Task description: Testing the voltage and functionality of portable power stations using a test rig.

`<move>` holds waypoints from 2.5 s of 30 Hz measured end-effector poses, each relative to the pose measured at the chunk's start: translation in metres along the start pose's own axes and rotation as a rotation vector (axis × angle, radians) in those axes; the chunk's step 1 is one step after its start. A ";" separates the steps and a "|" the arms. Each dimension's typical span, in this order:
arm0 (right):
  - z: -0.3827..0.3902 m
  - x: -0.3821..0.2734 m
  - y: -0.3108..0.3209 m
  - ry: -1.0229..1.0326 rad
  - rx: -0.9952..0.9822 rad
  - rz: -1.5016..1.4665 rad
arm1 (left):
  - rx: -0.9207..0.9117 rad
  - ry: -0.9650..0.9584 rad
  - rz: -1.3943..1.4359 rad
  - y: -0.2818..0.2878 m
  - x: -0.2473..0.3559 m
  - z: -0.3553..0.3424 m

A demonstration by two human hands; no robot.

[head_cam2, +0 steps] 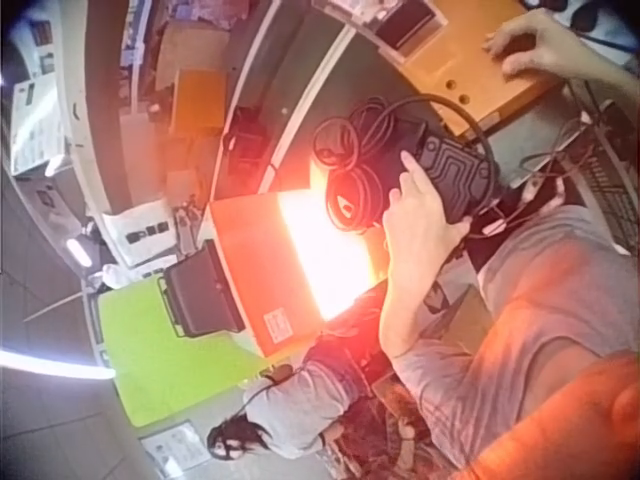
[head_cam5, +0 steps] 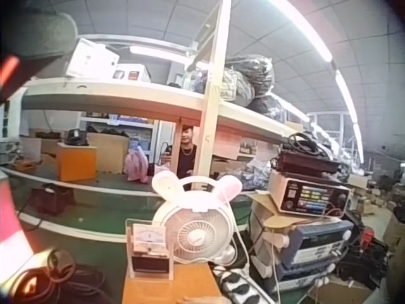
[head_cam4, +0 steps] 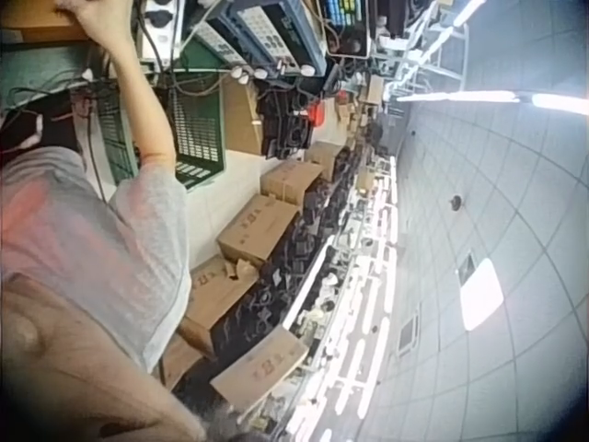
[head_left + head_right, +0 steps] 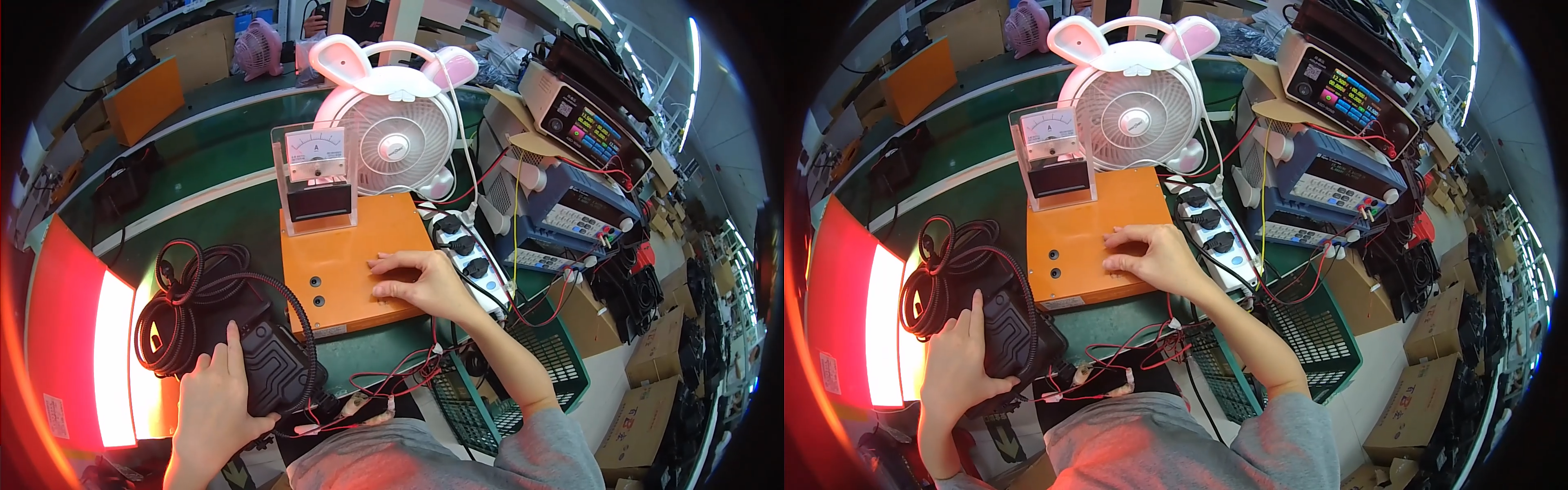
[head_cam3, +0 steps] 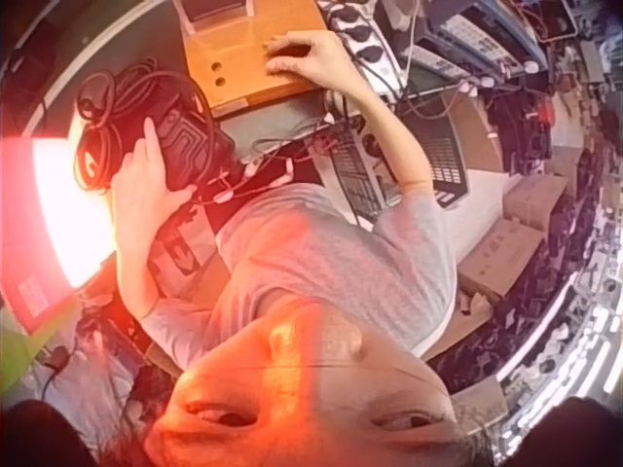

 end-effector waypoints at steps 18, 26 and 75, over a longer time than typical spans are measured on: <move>0.102 -0.089 -0.028 0.999 0.227 0.264 | -0.009 -0.003 -0.011 0.000 0.000 -0.001; 0.132 -0.144 -0.088 1.048 0.217 0.141 | -0.029 -0.038 -0.031 0.000 0.001 -0.002; -0.121 -0.177 -0.142 0.808 -0.451 0.225 | 0.015 0.026 -0.050 -0.006 -0.005 0.013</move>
Point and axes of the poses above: each hand's wrist, its own z-axis away from the middle knuckle, its own y-axis out of the back of the hand, x = y × z, the point moved 7 cm from there along -z, towards the middle knuckle, and after that the axes turned 5 degrees about x, right-handed, at the moved point
